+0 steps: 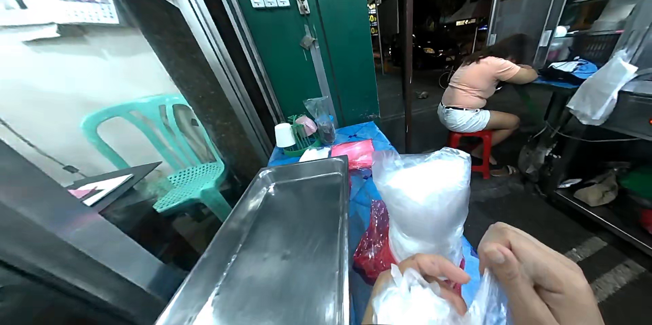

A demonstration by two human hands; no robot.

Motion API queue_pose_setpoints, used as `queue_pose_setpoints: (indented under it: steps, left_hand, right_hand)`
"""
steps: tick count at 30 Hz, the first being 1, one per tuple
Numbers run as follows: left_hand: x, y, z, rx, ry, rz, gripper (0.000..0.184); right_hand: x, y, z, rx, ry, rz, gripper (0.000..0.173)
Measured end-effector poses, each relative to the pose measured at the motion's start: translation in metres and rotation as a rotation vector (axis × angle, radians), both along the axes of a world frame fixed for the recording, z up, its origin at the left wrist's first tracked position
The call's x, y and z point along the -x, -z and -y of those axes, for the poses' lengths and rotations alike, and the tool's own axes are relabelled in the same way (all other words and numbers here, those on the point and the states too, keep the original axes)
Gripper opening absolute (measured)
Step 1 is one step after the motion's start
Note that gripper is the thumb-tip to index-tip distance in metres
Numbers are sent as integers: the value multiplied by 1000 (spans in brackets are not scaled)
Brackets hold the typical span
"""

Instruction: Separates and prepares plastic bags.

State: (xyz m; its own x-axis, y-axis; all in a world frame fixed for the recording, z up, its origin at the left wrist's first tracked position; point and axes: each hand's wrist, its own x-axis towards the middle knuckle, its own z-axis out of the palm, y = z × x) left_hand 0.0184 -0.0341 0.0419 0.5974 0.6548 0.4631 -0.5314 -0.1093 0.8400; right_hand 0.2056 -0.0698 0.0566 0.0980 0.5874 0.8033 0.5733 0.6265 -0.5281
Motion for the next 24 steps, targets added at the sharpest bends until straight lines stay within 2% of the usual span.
queue_pose_setpoints:
  steps: [2,4,6,7,9,10,14,16,18,20,22,24]
  left_hand:
    - [3,0,2,27,2,-32,25]
    - [6,0,1,8,-46,-39,27]
    - [7,-2,0,-53,-123,-35,27]
    - [7,-2,-2,-80,-143,-21,27]
    - [6,-3,-3,-94,-181,22,26]
    - [5,-3,-4,-85,-200,39,25]
    - [2,-3,-1,-24,-146,26,23]
    - [1,-3,4,-55,-110,-41,28]
    - [0,-4,6,-93,-90,-105,28]
    - [2,-8,2,-82,10,-147,35]
    - [11,-13,-7,-9,189,-32,35]
    - [23,-12,-31,-126,326,148,45]
  right_hand:
    - [-9,-2,-1,13,-46,-84,39]
    - [-24,-9,0,67,-190,-100,36]
    - [-34,-17,3,147,-303,65,49]
    - [-34,-20,6,175,-311,149,49]
    - [-28,-23,10,173,-282,225,26]
    - [-25,-23,11,155,-262,246,21]
    - [-17,-18,9,81,-157,264,32]
    - [-13,-14,6,49,-145,192,34]
    - [-13,-12,2,63,-369,-26,34]
    - [-14,-12,0,176,-772,-271,35]
    - [-23,-14,-7,283,-1005,-286,38]
    - [-46,-23,-23,330,-1076,-179,36]
